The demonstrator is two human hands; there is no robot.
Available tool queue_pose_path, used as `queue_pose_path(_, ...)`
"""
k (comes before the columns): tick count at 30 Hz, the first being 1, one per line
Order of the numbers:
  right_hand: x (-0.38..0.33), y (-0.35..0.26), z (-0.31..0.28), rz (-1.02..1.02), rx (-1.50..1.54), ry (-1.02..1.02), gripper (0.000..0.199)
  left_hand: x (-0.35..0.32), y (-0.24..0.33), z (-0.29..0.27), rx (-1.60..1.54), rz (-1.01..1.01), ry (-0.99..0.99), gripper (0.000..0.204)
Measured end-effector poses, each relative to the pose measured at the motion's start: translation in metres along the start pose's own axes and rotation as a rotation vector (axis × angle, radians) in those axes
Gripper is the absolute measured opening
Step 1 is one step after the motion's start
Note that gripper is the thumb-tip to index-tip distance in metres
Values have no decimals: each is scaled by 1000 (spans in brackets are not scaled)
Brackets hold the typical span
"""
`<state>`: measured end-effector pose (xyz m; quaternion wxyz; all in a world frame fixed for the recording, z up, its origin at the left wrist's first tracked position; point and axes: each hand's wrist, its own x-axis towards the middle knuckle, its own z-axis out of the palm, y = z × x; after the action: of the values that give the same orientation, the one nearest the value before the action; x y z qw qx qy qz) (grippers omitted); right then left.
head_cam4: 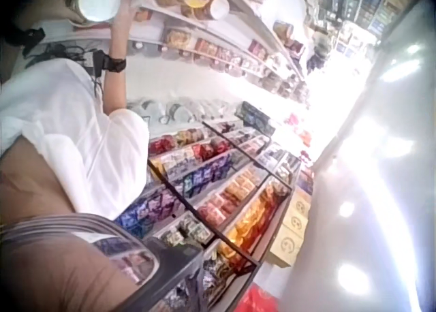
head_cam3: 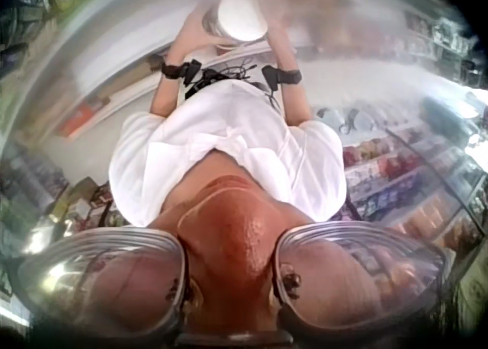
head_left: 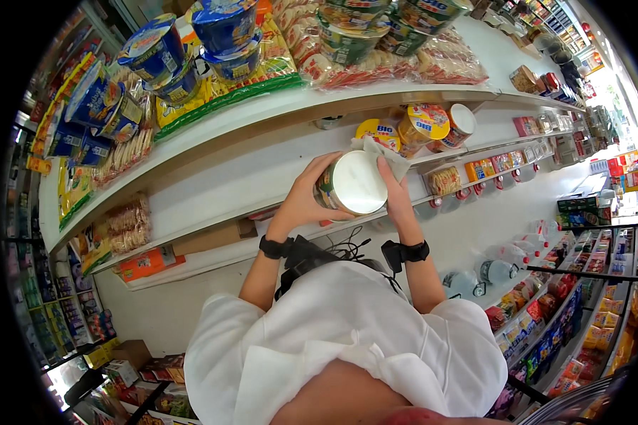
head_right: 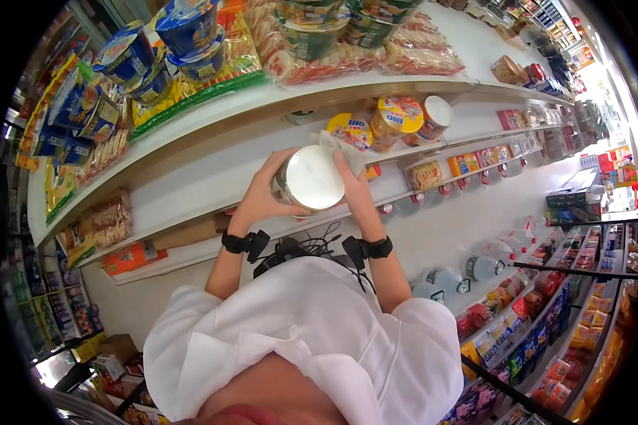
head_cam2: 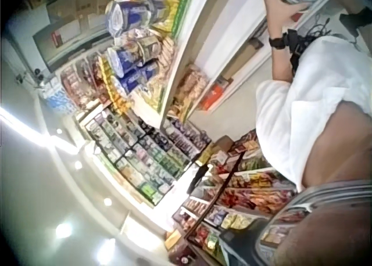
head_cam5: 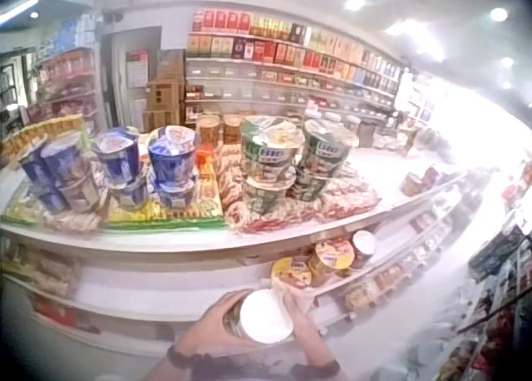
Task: Cleaning several containers of instant noodles with a cloth in a supermarket.
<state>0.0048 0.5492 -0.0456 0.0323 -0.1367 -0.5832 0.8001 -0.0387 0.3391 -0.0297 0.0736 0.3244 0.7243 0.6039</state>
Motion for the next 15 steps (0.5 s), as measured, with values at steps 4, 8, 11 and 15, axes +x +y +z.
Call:
queue_pose_path(4, -29, -27, -24, -316, -316, -150, 41, -6, 30, 32, 106, 38, 62, 101)
queue_pose_path(8, -81, -39, -39, -676, -567, -66, 46, -10, 50, 72, 289, 88, 218, 99)
queue_pose_path(11, -115, -25, -64, -736, -687, -129, 49, -13, 68, 104, 461, 114, 243, 97)
queue_pose_path(15, -151, -30, -84, -800, -779, -117, 54, -33, 87, 147, 581, 172, 107, 94)
